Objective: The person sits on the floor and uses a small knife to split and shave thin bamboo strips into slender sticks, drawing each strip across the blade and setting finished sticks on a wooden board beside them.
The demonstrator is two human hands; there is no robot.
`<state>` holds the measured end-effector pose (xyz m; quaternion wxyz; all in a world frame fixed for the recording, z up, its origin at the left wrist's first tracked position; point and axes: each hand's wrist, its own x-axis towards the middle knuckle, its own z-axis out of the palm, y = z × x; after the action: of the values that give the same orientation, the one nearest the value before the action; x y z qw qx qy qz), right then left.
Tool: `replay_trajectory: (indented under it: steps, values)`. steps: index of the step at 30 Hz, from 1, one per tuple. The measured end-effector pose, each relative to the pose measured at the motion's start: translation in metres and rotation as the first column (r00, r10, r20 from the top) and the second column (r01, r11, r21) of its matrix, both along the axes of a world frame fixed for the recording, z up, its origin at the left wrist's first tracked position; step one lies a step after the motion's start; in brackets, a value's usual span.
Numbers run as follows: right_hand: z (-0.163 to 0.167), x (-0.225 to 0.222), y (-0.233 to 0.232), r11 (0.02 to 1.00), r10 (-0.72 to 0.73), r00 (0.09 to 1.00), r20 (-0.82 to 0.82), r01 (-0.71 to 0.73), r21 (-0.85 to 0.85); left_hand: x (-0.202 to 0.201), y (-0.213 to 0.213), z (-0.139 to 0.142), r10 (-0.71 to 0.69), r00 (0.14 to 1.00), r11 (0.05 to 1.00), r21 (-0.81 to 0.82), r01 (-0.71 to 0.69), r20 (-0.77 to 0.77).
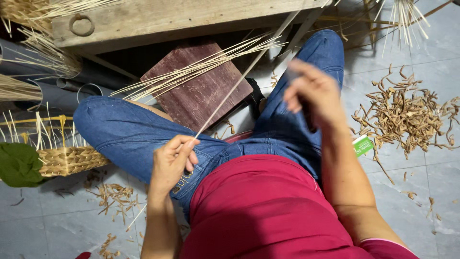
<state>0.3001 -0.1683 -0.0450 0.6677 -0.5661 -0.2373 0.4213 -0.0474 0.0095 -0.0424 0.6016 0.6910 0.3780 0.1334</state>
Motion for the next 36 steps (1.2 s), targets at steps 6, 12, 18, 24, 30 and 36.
replay_trajectory:
  steps: [6,12,18,24,30,36]
  values:
    - [-0.001,-0.077,0.044,0.896,0.442,0.893,-0.086,-0.444,-0.006,0.025,-0.012,0.002,-0.073,0.997,0.997,-0.016,0.073,0.003]
    - [-0.015,-0.048,0.038,0.970,0.230,0.964,-0.136,-0.238,-0.044,0.017,-0.011,0.005,-0.050,0.998,0.998,0.031,0.051,-0.049]
    - [-0.033,-0.008,0.024,0.995,0.076,0.985,-0.154,-0.066,0.071,0.006,-0.009,0.004,-0.061,0.997,0.998,0.027,0.062,-0.054]
    - [-0.041,0.025,0.006,0.990,-0.113,0.987,-0.114,0.121,0.075,-0.007,-0.004,0.003,-0.063,0.995,0.998,0.026,0.065,-0.076]
    - [-0.037,0.041,-0.007,0.958,-0.238,0.966,-0.105,0.251,0.138,-0.016,0.004,0.003,-0.010,0.999,0.999,0.044,0.012,-0.051]
    - [-0.010,0.012,0.003,0.996,-0.037,0.996,-0.081,0.043,0.080,-0.006,0.005,0.007,0.018,1.000,0.997,0.080,-0.017,-0.021]
